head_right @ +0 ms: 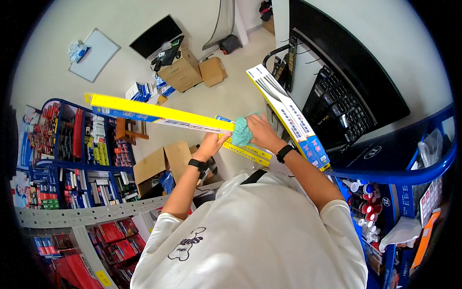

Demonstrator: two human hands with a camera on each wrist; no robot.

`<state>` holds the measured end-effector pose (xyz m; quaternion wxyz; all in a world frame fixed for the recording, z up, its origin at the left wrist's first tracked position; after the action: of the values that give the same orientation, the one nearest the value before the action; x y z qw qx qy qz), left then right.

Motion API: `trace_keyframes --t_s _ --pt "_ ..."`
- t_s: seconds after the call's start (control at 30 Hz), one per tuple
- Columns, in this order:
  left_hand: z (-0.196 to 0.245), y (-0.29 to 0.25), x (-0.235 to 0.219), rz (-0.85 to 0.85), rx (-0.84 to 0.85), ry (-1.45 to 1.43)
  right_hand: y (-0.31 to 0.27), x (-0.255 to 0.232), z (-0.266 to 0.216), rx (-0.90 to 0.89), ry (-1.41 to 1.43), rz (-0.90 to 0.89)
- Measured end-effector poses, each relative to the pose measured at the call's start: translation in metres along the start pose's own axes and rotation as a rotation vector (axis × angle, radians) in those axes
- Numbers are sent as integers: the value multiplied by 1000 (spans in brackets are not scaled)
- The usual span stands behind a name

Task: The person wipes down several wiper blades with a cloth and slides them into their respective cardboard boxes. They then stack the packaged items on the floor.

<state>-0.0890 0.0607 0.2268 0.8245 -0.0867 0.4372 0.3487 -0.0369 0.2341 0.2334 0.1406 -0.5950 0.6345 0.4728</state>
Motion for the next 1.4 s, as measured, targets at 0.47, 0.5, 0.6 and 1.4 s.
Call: trace_keyframes --t_s 0.47,0.5,0.6,1.4 --pt "-28 -7 -51 412 -46 29 -28 -2 30 102 -184 -189" --pt "-30 -9 -54 409 -45 31 -30 -2 31 104 -182 -187" --pt "-56 -18 -42 255 -252 -65 -37 3 34 108 -105 -210" --pt "-29 -18 -7 -66 45 537 16 13 -67 -329 -157 -142"
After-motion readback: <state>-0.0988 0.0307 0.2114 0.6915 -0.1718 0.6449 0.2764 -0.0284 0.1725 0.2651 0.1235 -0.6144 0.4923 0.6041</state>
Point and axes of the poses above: each hand's wrist, its own y-axis towards the middle knuckle, its own x-axis out of the palm, z = x × y, the point moved 8 cm from there along y, towards the middle knuckle, and after that the axes turned 6 degrees about x, right-handed, at the moved point
